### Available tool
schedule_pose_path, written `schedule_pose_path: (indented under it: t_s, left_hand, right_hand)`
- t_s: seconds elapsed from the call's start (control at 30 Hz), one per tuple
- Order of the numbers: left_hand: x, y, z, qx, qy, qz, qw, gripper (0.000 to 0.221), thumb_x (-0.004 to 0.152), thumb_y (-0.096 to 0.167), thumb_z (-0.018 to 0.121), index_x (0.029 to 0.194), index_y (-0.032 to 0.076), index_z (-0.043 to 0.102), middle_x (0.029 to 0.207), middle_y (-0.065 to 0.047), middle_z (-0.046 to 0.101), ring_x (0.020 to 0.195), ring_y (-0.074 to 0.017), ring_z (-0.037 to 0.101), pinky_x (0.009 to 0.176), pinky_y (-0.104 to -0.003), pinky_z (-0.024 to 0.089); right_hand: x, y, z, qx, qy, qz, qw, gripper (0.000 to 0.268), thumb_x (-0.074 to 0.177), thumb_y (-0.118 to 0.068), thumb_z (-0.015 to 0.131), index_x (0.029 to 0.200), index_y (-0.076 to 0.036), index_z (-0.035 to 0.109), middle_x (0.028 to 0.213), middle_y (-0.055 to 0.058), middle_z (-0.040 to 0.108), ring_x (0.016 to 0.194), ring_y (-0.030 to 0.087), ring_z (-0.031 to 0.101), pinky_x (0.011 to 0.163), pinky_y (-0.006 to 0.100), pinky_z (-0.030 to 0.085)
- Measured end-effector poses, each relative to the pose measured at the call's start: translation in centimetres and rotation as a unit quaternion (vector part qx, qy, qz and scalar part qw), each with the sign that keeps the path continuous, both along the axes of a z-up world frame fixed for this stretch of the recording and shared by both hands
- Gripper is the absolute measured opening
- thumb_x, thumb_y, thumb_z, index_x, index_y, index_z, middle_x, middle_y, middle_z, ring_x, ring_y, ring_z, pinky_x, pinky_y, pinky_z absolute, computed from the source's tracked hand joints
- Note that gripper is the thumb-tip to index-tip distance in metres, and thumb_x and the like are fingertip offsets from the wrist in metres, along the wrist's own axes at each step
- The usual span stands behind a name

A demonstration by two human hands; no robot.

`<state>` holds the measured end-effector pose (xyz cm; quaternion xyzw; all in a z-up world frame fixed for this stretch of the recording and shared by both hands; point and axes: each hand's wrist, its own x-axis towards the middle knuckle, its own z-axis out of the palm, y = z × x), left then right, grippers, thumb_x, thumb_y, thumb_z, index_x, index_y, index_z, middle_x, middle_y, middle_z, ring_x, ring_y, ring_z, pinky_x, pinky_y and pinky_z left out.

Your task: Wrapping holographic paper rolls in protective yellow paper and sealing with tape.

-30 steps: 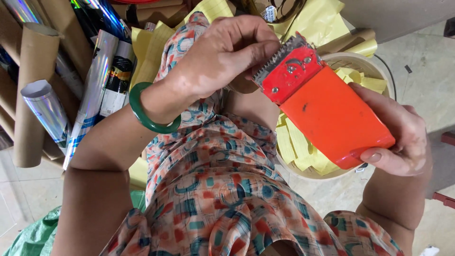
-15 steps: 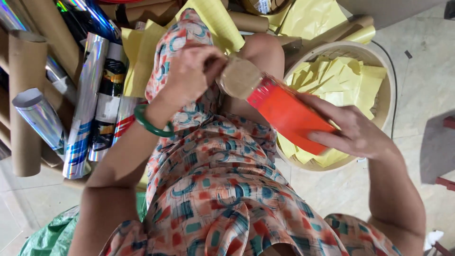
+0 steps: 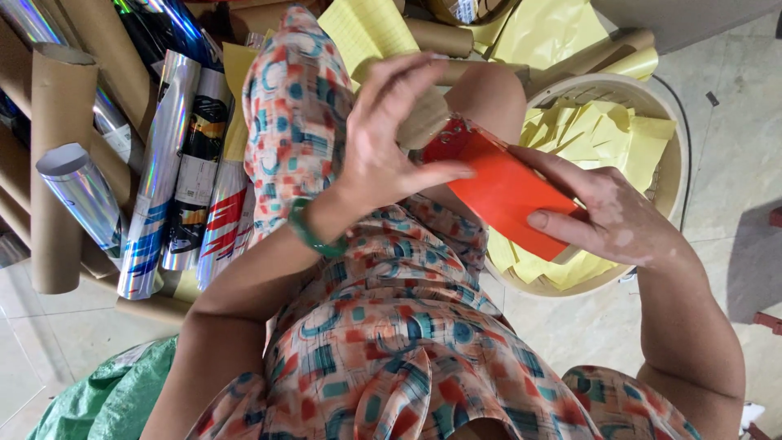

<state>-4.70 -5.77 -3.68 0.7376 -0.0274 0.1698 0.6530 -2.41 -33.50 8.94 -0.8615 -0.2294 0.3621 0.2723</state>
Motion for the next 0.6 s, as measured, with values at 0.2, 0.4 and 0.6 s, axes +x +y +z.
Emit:
schedule_pose_path:
  t_s: [0.2, 0.4, 0.6]
  left_hand:
    - [1.4, -0.3, -2.0, 0.181, -0.168, 0.036, 0.968, 0.046, 0.091, 0.009, 0.093, 0.127, 0.011, 0.064, 0.130, -0.005, 0.053, 0.105, -0.0207, 0.067, 0.087, -0.031, 0.065]
    - [3.1, 0.9, -3.9, 0.072, -0.183, 0.024, 0.980, 0.064, 0.087, 0.009, 0.095, 0.136, 0.006, 0.052, 0.129, -0.009, 0.061, 0.114, -0.0263, 0.067, 0.096, -0.037, 0.062]
    - [2.6, -2.3, -15.3, 0.060, -0.029, 0.033, 0.997, 0.088, 0.085, 0.025, 0.097, 0.140, -0.008, 0.037, 0.128, -0.021, 0.064, 0.115, -0.0288, 0.069, 0.097, -0.035, 0.061]
  right_hand:
    - [-2.1, 2.6, 0.6, -0.010, -0.137, 0.075, 0.988, 0.071, 0.091, -0.042, 0.069, 0.148, -0.004, 0.050, 0.091, 0.018, 0.076, 0.062, 0.025, 0.074, 0.062, 0.037, 0.064]
    - [-2.0, 0.4, 1.6, -0.122, -0.320, 0.158, 0.926, 0.078, 0.089, -0.046, 0.072, 0.153, -0.006, 0.051, 0.102, 0.020, 0.075, 0.076, 0.030, 0.074, 0.073, 0.042, 0.062]
    - [-3.2, -1.1, 4.4, 0.046, -0.214, -0.060, 0.974, 0.065, 0.092, -0.029, 0.068, 0.147, 0.002, 0.052, 0.122, 0.023, 0.070, 0.112, 0.036, 0.072, 0.093, 0.041, 0.058]
